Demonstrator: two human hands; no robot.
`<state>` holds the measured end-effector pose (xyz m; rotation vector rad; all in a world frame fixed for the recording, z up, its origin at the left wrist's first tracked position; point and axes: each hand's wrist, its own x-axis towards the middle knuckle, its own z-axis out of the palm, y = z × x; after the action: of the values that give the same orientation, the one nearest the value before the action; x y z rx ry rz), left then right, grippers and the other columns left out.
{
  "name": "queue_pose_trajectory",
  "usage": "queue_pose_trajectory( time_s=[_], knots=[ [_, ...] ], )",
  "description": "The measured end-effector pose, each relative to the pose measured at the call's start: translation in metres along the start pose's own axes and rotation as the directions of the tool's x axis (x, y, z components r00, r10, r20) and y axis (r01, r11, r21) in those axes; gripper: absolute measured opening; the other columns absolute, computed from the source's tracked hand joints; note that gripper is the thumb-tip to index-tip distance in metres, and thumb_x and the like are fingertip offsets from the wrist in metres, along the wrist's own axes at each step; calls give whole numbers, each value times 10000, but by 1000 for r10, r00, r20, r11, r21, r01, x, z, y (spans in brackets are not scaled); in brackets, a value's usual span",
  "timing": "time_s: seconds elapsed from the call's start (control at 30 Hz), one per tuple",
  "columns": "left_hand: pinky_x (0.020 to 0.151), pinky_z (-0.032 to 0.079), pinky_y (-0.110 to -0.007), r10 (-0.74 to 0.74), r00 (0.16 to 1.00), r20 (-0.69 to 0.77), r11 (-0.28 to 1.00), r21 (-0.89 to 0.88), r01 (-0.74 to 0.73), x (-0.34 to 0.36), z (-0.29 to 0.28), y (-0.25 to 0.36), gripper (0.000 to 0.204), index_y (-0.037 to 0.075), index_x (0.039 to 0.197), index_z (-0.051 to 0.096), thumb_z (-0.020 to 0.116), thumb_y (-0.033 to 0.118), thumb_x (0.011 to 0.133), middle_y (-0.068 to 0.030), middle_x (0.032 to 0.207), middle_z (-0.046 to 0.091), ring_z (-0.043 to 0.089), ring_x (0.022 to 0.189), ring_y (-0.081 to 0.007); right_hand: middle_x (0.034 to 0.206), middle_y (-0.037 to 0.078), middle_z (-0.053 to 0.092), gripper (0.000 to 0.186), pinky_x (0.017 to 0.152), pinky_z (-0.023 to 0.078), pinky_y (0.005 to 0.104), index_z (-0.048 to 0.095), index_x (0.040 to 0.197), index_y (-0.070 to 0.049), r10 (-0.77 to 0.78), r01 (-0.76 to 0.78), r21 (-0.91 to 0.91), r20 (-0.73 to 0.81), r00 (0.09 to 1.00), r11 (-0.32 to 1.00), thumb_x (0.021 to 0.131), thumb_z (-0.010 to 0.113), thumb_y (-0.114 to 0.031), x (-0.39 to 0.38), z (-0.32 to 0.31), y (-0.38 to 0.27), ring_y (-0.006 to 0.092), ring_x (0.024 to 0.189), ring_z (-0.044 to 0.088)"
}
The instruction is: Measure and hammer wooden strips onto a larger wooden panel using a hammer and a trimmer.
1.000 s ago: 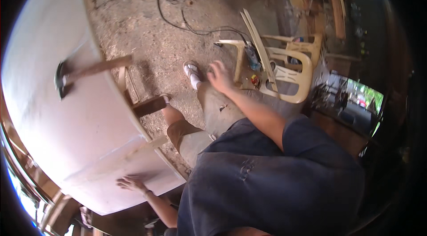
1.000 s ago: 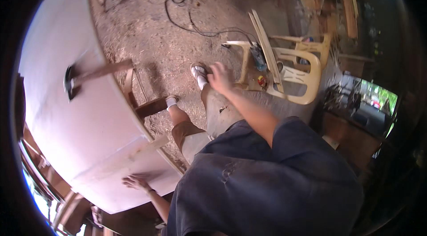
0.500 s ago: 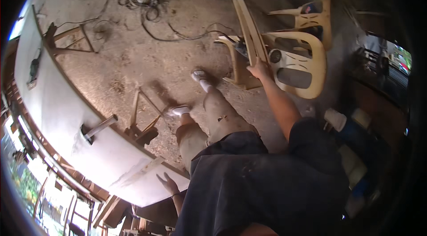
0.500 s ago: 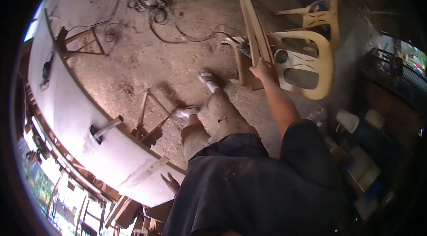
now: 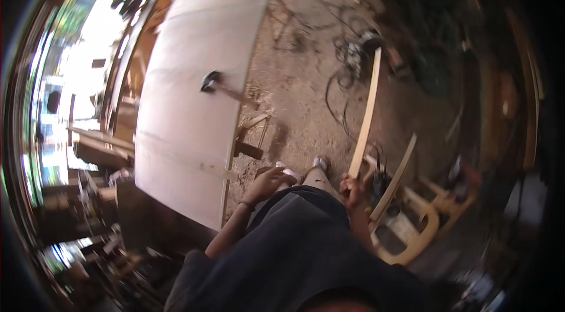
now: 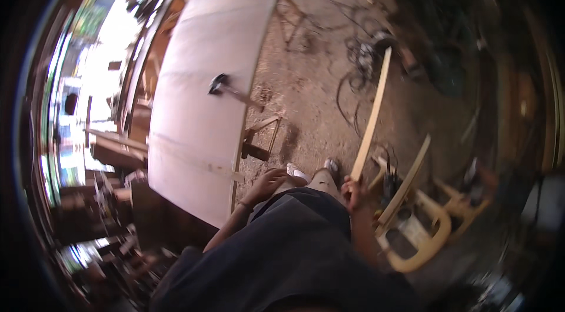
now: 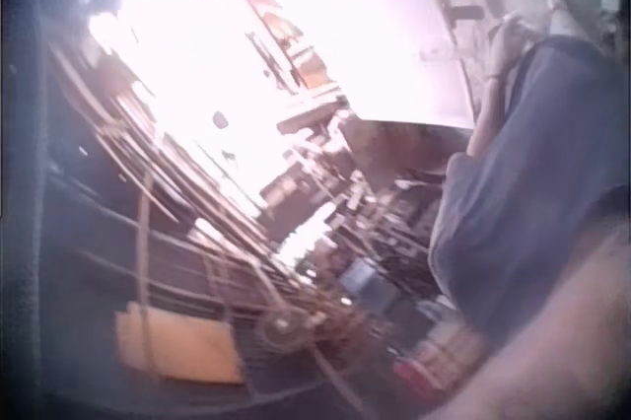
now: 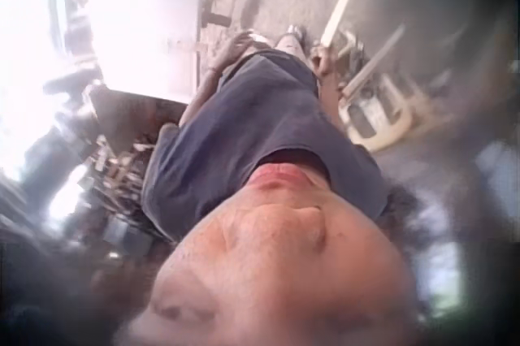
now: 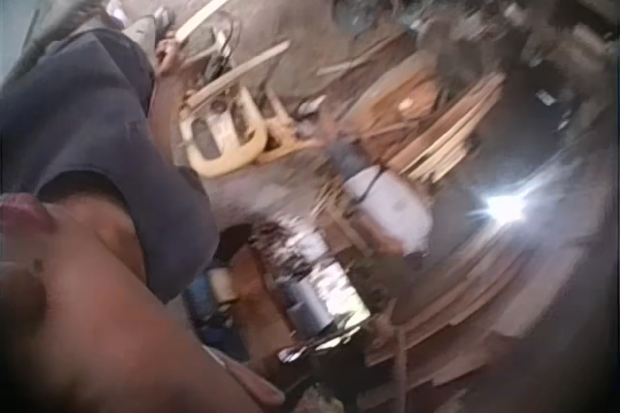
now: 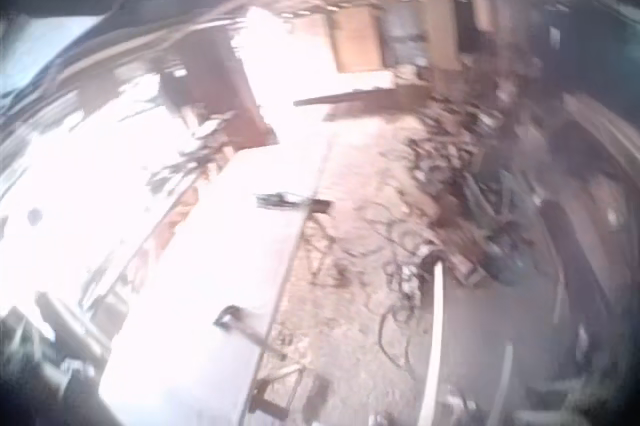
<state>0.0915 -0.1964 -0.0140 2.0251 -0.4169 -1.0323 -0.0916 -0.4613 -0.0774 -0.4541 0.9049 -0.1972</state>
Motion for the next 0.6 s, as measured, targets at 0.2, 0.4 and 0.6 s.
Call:
queue_pose_trajectory(
  time_s=[0.2, 0.4, 0.6],
  knots=[
    [905, 502, -343, -22, 998, -63, 857, -514, -14, 7, -1, 66, 529, 78, 1447, 402, 543, 323, 999, -151, 1252, 606, 617, 1101, -216, 984, 81, 584, 664, 643, 509, 254, 357, 1435, -58, -170, 514, -624, 526, 833, 589, 829, 625, -39, 16, 140, 16, 125, 792, 613],
    [758, 500, -230, 31, 909, -416, 647, -685, -335, 31, -59, 30, 352, 26, 1243, 548, 550, 285, 1005, -10, 1021, 624, 592, 906, -79, 1221, 234, 568, 659, 876, 505, 352, 349, 1436, -8, -77, 752, -572, 777, 625, 328, 882, 659, -186, 14, 267, 65, 273, 1124, 595],
    [642, 523, -245, -122, 837, -533, 514, -756, -406, 22, -156, -22, 299, 25, 1213, 565, 532, 239, 1008, -8, 1001, 638, 602, 814, -60, 1162, 238, 583, 757, 870, 507, 381, 284, 1453, 5, 127, 652, -649, 740, 660, 393, 912, 664, -365, 48, 354, 146, 296, 1094, 597]
  ],
)
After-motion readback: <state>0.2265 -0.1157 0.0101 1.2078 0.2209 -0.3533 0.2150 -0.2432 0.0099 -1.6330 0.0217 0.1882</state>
